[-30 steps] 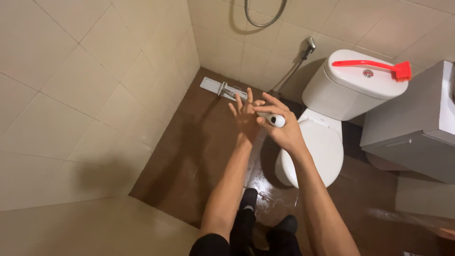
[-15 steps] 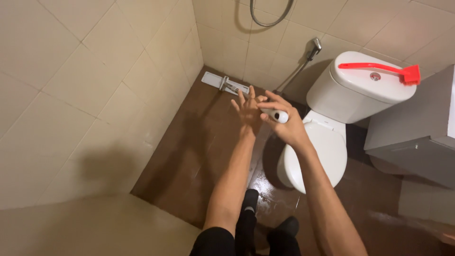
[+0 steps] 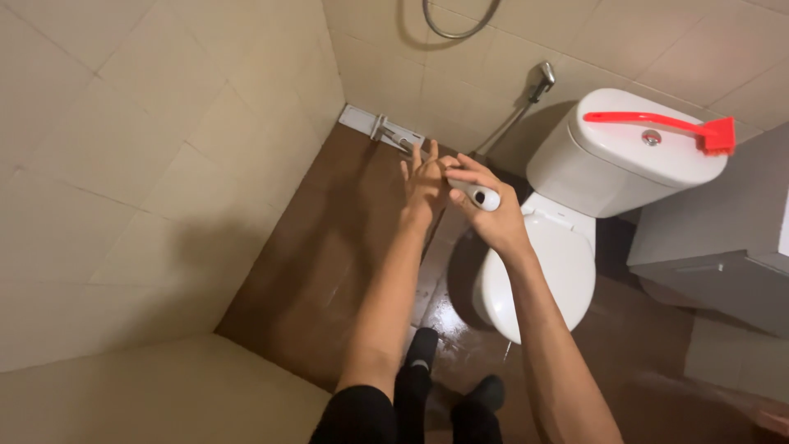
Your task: The person mops the bathroom floor around the toilet and sink using a flat mop. They then lift the mop and wipe down the handle with their hands.
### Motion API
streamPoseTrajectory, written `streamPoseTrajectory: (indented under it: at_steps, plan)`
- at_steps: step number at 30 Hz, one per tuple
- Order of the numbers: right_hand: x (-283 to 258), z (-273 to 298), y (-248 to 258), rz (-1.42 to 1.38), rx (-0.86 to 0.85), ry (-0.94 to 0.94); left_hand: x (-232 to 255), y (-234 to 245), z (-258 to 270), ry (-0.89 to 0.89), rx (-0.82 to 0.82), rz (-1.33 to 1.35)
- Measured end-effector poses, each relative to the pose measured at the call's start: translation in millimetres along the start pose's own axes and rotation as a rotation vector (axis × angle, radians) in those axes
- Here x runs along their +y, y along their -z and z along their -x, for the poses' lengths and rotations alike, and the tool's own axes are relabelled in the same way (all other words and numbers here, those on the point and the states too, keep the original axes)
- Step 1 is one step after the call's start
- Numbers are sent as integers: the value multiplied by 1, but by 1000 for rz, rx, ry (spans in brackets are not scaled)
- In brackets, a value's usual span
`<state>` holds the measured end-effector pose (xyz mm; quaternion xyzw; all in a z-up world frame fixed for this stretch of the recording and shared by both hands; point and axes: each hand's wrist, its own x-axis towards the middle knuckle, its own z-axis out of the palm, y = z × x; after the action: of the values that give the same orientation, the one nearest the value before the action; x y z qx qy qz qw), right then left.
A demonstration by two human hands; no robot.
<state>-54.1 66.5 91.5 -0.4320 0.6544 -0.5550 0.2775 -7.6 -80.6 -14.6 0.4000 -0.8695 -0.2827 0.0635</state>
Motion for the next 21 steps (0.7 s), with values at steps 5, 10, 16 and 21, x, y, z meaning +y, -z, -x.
streamPoseTrajectory:
  at_steps: [5, 10, 16, 21]
  plan:
    - [25, 25, 4, -12, 169, 67, 1, -30, 7, 7, 70, 191]
    - [4, 42, -19, -150, 519, -33, 20, -49, 13, 77, 19, 242]
    - [27, 49, -26, -460, 736, -194, 33, -72, 23, 127, 51, 250]
    - [32, 63, 9, -515, 671, -127, 44, -99, 27, 123, 50, 243]
